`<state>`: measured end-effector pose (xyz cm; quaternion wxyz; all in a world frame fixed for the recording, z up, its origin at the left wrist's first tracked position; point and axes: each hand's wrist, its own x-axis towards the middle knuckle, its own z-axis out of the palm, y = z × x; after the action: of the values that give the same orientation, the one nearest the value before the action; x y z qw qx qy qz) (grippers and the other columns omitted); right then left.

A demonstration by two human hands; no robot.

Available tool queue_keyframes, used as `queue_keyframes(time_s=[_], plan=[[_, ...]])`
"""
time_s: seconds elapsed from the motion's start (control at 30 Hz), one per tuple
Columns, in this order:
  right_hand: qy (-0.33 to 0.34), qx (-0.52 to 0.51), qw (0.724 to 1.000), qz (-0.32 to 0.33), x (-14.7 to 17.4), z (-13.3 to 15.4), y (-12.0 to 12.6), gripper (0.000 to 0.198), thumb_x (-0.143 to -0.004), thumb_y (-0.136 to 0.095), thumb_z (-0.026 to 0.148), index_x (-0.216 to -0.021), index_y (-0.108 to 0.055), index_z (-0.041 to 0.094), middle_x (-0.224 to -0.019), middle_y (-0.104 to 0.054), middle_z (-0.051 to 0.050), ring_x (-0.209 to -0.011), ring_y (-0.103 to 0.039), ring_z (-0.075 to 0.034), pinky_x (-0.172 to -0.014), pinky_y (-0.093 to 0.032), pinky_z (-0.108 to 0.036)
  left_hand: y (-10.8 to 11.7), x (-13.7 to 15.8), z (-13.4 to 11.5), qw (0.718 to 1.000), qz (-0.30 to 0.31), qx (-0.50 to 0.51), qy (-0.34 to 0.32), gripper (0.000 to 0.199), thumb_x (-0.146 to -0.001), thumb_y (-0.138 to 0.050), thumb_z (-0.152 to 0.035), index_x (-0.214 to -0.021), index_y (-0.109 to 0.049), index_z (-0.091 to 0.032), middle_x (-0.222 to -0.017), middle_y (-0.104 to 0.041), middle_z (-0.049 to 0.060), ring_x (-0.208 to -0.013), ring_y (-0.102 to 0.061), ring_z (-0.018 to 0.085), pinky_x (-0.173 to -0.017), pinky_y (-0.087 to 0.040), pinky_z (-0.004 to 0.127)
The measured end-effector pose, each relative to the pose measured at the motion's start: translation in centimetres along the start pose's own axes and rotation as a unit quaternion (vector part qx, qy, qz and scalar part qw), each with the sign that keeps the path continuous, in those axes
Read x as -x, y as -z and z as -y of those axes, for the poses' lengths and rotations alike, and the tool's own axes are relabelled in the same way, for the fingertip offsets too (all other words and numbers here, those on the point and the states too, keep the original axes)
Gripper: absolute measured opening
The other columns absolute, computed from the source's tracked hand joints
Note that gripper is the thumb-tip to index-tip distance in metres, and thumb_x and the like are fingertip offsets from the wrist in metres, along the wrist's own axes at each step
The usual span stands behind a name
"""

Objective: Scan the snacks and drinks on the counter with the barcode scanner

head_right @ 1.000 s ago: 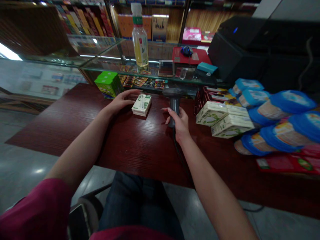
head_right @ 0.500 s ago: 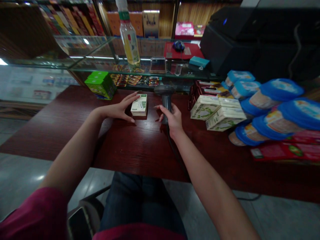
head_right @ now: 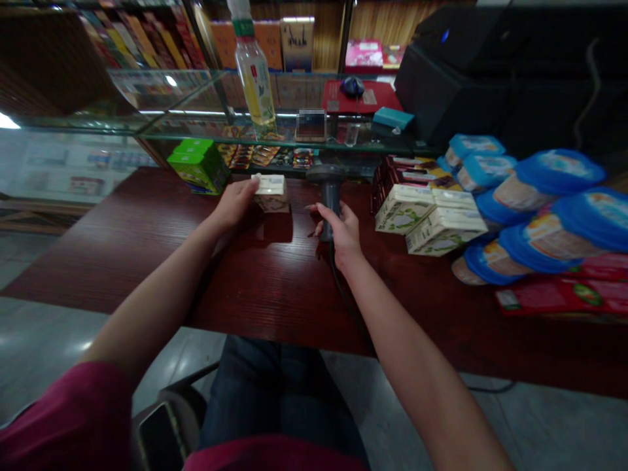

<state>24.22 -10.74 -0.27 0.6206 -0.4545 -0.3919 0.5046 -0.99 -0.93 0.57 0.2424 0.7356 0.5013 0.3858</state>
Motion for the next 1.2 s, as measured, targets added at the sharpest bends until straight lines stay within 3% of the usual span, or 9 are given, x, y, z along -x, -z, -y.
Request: queue_keyframes(time_s=[0.07, 0.17, 0.23, 0.33, 0.43, 0.6, 0.9, 1.03, 1.2], plan=[[0.002, -0.002, 1.0, 0.002, 0.1, 0.0, -0.1, 0.042, -0.07, -0.09, 0.049, -0.091, -0.066, 0.023, -0.1, -0.083, -0.006, -0.052, -0.057, -0.011, -0.05, -0.049, -0.03, -0.4, -0.2, 0.1, 0.997, -0.057, -0.046, 0.003, 0.067, -0.103, -0.043, -0.073, -0.08, -0.077, -0.019, -0.081, -0.077, 0.01, -0.099, -0.075, 0.029, -0.081, -0.053, 0.032], [0.013, 0.002, 1.0, 0.007, 0.2, -0.1, -0.1, 0.043, -0.07, -0.091, 0.05, -0.091, -0.064, 0.023, -0.1, -0.083, -0.004, -0.051, -0.057, -0.01, -0.049, -0.048, -0.029, -0.8, -0.3, 0.4, 0.994, -0.091, -0.055, -0.018, 0.06, -0.104, -0.044, -0.07, -0.09, -0.076, -0.021, -0.087, -0.078, 0.009, -0.103, -0.075, 0.027, -0.082, -0.053, 0.03], [0.028, 0.009, 0.999, 0.013, 0.2, -0.3, -0.1, 0.044, -0.072, -0.09, 0.052, -0.093, -0.064, 0.024, -0.102, -0.083, -0.004, -0.051, -0.057, -0.01, -0.05, -0.048, -0.029, -0.7, -0.4, 1.0, 0.996, -0.073, -0.021, -0.036, 0.055, -0.103, -0.049, -0.07, -0.106, -0.074, -0.021, -0.101, -0.08, 0.009, -0.109, -0.075, 0.027, -0.088, -0.054, 0.031], [0.063, 0.03, 0.997, 0.016, 0.1, -0.6, 0.0, 0.046, -0.075, -0.088, 0.056, -0.099, -0.064, 0.026, -0.107, -0.081, -0.004, -0.055, -0.057, -0.011, -0.053, -0.051, -0.03, -0.5, -0.6, 2.2, 0.997, -0.017, 0.032, -0.067, 0.058, -0.089, -0.075, -0.064, -0.125, -0.066, -0.02, -0.123, -0.078, 0.011, -0.118, -0.073, 0.029, -0.099, -0.056, 0.036], [0.115, 0.067, 0.991, 0.005, 0.2, -0.9, 0.0, 0.051, -0.078, -0.085, 0.061, -0.11, -0.062, 0.028, -0.112, -0.077, -0.005, -0.059, -0.058, -0.012, -0.056, -0.052, -0.032, -0.2, -0.6, 3.2, 0.996, -0.006, 0.066, -0.065, 0.063, -0.074, -0.092, -0.05, -0.121, -0.063, -0.019, -0.122, -0.078, 0.011, -0.115, -0.074, 0.029, -0.102, -0.059, 0.041], [0.182, 0.105, 0.977, -0.033, 2.0, -0.1, 1.1, 0.062, -0.082, -0.077, 0.067, -0.131, -0.054, 0.037, -0.119, -0.073, -0.004, -0.07, -0.062, -0.018, -0.058, -0.054, -0.035, -1.1, 0.4, 2.2, 0.99, -0.03, 0.134, -0.028, 0.045, -0.075, -0.09, -0.035, -0.107, -0.062, -0.019, -0.109, -0.08, 0.008, -0.103, -0.077, 0.026, -0.097, -0.064, 0.042], [0.245, 0.177, 0.942, -0.146, 8.0, 2.9, 7.1, 0.044, -0.088, -0.075, 0.056, -0.119, -0.061, 0.028, -0.112, -0.075, -0.009, -0.076, -0.069, -0.021, -0.06, -0.058, -0.036, -10.9, 6.4, -7.9, 0.973, 0.093, 0.192, -0.085, 0.051, -0.082, -0.081, -0.019, -0.132, -0.07, -0.018, -0.133, -0.078, 0.011, -0.123, -0.074, 0.028, -0.113, -0.057, 0.046], [0.225, 0.161, 0.948, -0.157, 10.3, 3.5, 8.8, 0.038, -0.084, -0.079, 0.05, -0.11, -0.064, 0.026, -0.106, -0.077, -0.007, -0.062, -0.063, -0.017, -0.054, -0.054, -0.033, -15.5, 6.9, -12.1, 0.984, 0.072, 0.137, -0.085, 0.057, -0.084, -0.077, -0.01, -0.139, -0.072, -0.021, -0.133, -0.078, 0.009, -0.124, -0.073, 0.03, -0.116, -0.054, 0.046], [0.209, 0.141, 0.952, -0.172, 12.7, 4.1, 10.4, 0.038, -0.079, -0.084, 0.044, -0.106, -0.066, 0.023, -0.099, -0.079, -0.006, -0.055, -0.058, -0.013, -0.05, -0.051, -0.03, -20.5, 6.8, -14.4, 0.991, 0.008, 0.118, -0.057, 0.067, -0.084, -0.071, -0.003, -0.149, -0.065, -0.017, -0.14, -0.069, 0.017, -0.136, -0.065, 0.032, -0.121, -0.05, 0.047]])
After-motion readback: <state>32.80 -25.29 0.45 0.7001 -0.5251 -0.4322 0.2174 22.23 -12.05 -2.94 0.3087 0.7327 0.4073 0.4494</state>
